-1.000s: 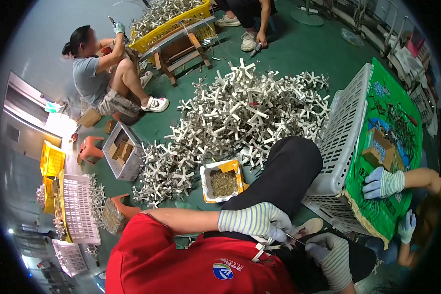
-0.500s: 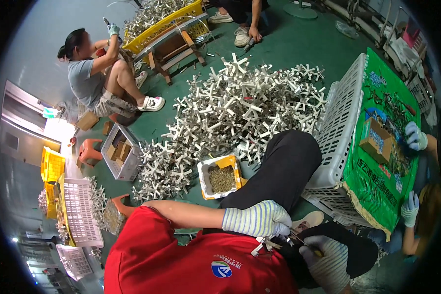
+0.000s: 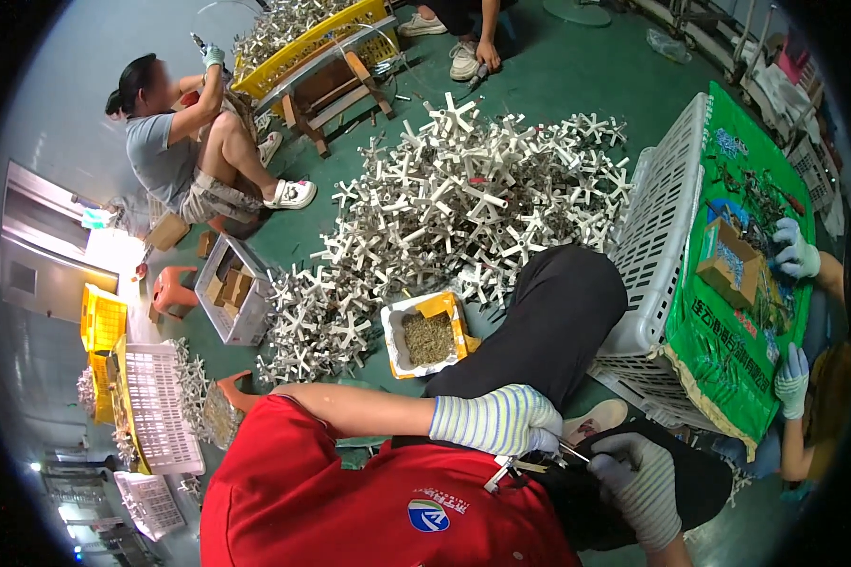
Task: The person assembles small white plastic components by hand, using a screwdriver to secure them with screws.
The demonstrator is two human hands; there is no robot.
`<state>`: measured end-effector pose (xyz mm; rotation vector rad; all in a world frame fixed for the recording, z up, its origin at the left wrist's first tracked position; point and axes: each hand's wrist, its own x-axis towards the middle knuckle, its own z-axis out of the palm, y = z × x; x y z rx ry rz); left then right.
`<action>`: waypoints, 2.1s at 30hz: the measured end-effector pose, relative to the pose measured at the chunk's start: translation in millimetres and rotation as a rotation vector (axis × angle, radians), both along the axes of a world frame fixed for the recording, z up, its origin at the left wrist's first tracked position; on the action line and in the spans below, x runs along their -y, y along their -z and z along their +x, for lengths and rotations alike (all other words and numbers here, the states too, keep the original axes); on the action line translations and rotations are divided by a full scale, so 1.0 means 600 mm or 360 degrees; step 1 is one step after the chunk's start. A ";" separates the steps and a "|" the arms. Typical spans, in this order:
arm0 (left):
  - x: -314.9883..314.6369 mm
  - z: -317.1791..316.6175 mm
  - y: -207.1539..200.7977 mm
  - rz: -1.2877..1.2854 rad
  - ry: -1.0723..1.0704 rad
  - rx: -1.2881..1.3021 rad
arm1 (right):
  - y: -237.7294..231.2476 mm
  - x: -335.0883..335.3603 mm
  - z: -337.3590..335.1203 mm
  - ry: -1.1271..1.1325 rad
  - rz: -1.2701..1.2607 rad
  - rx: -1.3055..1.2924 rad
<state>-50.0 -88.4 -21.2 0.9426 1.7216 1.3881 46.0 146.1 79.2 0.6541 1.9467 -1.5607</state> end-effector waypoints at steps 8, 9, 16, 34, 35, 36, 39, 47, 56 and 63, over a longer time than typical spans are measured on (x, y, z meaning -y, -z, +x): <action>-0.001 -0.011 0.007 -0.0155 0.0190 0.0002 | -0.018 0.014 0.003 -0.1282 0.1106 -0.1022; -0.003 -0.012 0.010 -0.0108 0.0209 0.0005 | -0.007 0.004 0.004 -0.1249 0.0995 -0.1090; -0.004 -0.014 0.011 -0.0214 0.0284 0.0039 | -0.028 0.006 -0.047 -0.0169 0.0003 0.0351; 0.042 -0.025 -0.021 -0.0100 0.0233 0.1146 | -0.042 0.015 0.005 -0.0195 0.0384 -0.0380; 0.043 -0.014 -0.013 -0.0074 0.0203 0.1202 | -0.043 0.013 0.010 -0.0388 0.0495 -0.0507; 0.040 -0.011 -0.009 -0.0078 0.0215 0.1212 | -0.044 0.012 0.013 -0.0569 0.0612 -0.0622; 0.025 -0.003 -0.012 -0.0052 0.0140 0.1136 | -0.040 0.001 0.020 -0.0657 0.0687 -0.0643; 0.019 -0.031 -0.032 -0.0126 -0.0063 0.0811 | 0.007 -0.021 0.024 -0.0578 0.0792 -0.0964; 0.027 -0.019 -0.004 0.0012 -0.0140 0.0856 | 0.009 -0.022 0.057 -0.0549 0.0736 -0.0982; 0.029 -0.025 -0.017 -0.0066 -0.0029 0.0991 | 0.012 -0.019 0.060 -0.0545 0.0725 -0.1011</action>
